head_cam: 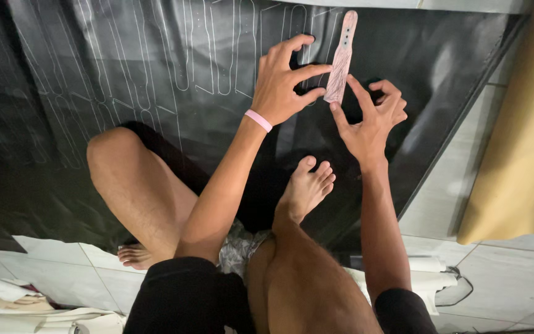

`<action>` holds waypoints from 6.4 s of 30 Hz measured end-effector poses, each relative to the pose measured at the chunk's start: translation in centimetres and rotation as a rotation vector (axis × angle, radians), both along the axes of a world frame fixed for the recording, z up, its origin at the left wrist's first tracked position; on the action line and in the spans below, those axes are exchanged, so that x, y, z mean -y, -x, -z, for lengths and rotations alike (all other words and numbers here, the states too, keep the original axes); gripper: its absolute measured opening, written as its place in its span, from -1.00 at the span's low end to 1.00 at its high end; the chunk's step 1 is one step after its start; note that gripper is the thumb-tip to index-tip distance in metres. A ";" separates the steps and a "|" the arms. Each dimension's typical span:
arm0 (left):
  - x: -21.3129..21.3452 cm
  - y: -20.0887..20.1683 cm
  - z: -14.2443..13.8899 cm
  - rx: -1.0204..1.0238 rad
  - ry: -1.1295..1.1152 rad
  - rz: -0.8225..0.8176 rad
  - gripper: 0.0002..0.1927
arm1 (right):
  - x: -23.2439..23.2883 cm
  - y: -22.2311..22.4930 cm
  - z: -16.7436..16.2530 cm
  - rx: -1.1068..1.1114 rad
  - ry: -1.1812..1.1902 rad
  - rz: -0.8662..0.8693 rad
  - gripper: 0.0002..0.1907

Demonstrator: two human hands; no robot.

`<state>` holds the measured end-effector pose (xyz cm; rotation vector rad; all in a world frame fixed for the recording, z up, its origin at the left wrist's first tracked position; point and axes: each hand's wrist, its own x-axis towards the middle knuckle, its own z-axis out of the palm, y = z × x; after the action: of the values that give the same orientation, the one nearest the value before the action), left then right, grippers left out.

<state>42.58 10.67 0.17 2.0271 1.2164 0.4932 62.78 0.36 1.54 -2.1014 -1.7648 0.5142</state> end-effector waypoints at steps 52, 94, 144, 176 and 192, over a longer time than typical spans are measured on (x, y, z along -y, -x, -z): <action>6.1 -16.3 0.7 -1.462 -0.462 0.642 -0.46 | -9.7 -3.7 -7.2 -0.114 0.078 -0.789 -0.84; -0.4 -4.7 -0.8 -0.299 -0.134 0.105 -0.59 | -0.6 -1.7 -6.2 -0.160 -0.112 -0.389 -0.79; 0.5 -8.6 -0.4 0.054 -0.161 0.225 -0.88 | 0.0 -9.1 -1.3 -0.084 -0.163 -0.134 -0.97; 1.2 -4.2 0.6 0.016 0.018 -0.067 -0.38 | -1.4 -4.7 -0.5 -0.006 0.098 -0.090 -0.27; 1.4 -4.4 0.6 -0.039 -0.038 -0.055 -0.37 | -0.8 -5.3 0.3 -0.009 0.122 -0.105 -0.29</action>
<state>47.02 9.23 -0.46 2.0483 1.2983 0.5096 68.08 1.15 1.28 -2.0903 -1.8901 0.6754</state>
